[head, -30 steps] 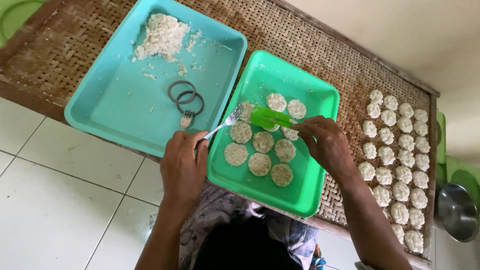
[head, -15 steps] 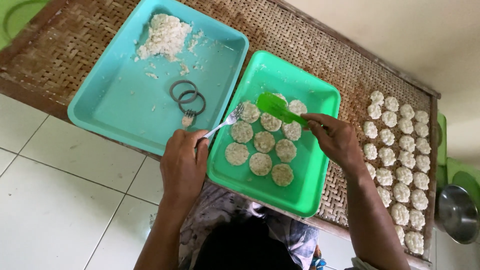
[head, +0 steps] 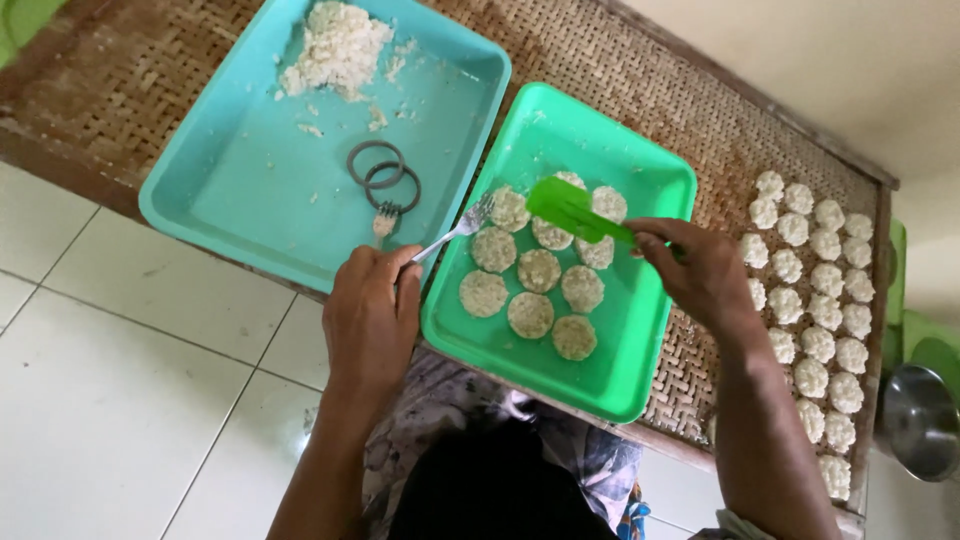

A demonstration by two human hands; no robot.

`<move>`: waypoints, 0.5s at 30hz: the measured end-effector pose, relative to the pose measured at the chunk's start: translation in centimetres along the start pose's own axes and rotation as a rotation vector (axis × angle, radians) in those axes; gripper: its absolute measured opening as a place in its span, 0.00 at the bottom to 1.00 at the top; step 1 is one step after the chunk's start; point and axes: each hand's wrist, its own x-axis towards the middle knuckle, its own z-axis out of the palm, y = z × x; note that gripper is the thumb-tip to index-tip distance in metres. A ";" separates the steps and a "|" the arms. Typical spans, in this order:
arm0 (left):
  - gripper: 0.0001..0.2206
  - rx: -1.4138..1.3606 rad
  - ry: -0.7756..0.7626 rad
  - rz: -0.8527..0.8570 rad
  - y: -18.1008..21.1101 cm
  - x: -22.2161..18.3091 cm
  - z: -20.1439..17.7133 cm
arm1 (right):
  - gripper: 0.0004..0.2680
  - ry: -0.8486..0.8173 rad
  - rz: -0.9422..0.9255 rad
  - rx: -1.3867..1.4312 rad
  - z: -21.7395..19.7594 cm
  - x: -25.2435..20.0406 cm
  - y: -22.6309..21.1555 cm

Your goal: Shaping and arranging small dough patties on a drying rack using a spoon and fork

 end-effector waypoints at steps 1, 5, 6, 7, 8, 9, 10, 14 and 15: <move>0.10 0.006 -0.009 -0.014 0.3 -0.2 -0.5 | 0.09 -0.016 0.005 0.004 -0.7 -0.5 -0.7; 0.09 -0.062 -0.008 0.019 1.1 0.0 -1.7 | 0.14 -0.271 0.038 -0.096 -2.3 -2.2 -1.4; 0.10 -0.068 -0.017 0.017 1.3 -0.1 -1.9 | 0.15 -0.313 -0.073 -0.135 -2.4 -2.6 -1.0; 0.10 -0.068 -0.019 0.013 1.1 -0.1 -1.7 | 0.15 -0.318 -0.071 -0.135 -2.6 -3.1 -1.6; 0.10 -0.054 -0.006 0.047 1.0 -0.1 -1.5 | 0.15 -0.346 -0.065 -0.159 -2.9 -3.5 -2.2; 0.10 -0.039 0.008 0.081 0.8 -0.1 -1.4 | 0.16 -0.374 -0.059 -0.182 -3.1 -4.0 -2.8; 0.10 -0.039 0.008 0.080 1.0 -0.2 -1.4 | 0.16 -0.375 -0.059 -0.183 -3.3 -4.0 -3.1; 0.11 -0.053 0.039 0.092 1.5 -0.1 -1.4 | 0.15 -0.296 -0.092 -0.175 -4.5 -3.1 -3.9; 0.11 -0.054 0.049 0.095 1.6 0.0 -1.4 | 0.12 -0.232 -0.169 -0.166 -4.8 -2.6 -3.9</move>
